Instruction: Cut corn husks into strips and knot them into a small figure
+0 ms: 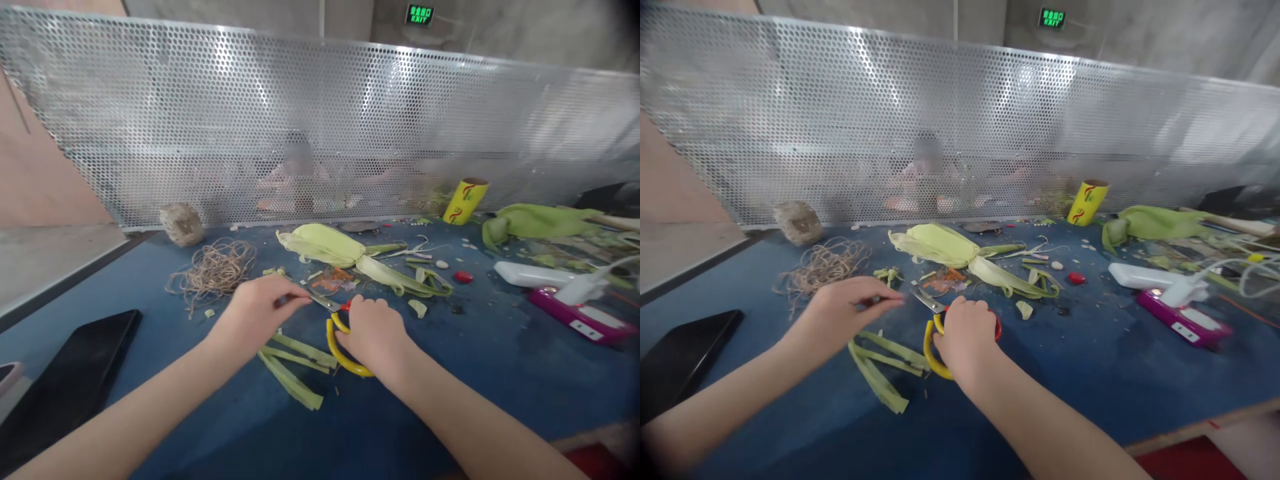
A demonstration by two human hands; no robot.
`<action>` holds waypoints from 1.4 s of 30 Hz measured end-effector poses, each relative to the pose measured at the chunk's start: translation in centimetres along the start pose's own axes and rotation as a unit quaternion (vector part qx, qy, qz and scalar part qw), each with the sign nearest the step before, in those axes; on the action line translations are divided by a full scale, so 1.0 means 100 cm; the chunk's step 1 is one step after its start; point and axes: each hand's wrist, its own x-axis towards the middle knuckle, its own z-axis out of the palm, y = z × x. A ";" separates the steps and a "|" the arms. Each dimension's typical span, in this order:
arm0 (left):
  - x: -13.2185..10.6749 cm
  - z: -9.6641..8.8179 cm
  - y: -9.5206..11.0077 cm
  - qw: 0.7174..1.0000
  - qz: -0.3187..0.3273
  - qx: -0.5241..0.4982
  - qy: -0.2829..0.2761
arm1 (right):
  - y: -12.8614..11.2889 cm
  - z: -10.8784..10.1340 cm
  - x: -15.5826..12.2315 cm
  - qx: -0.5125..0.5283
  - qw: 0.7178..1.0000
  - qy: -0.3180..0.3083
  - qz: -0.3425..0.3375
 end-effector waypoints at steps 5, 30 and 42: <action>0.080 0.044 0.038 0.976 0.087 -0.001 -0.199 | -0.002 -0.003 -0.001 0.005 1.000 -0.006 -0.004; -0.037 -0.021 -0.006 0.951 0.092 0.143 -0.258 | 0.020 -0.002 0.017 0.028 0.999 0.012 -0.025; -0.035 -0.035 -0.037 0.987 -0.033 -0.145 -0.058 | 0.020 -0.009 0.022 0.070 0.990 0.049 -0.111</action>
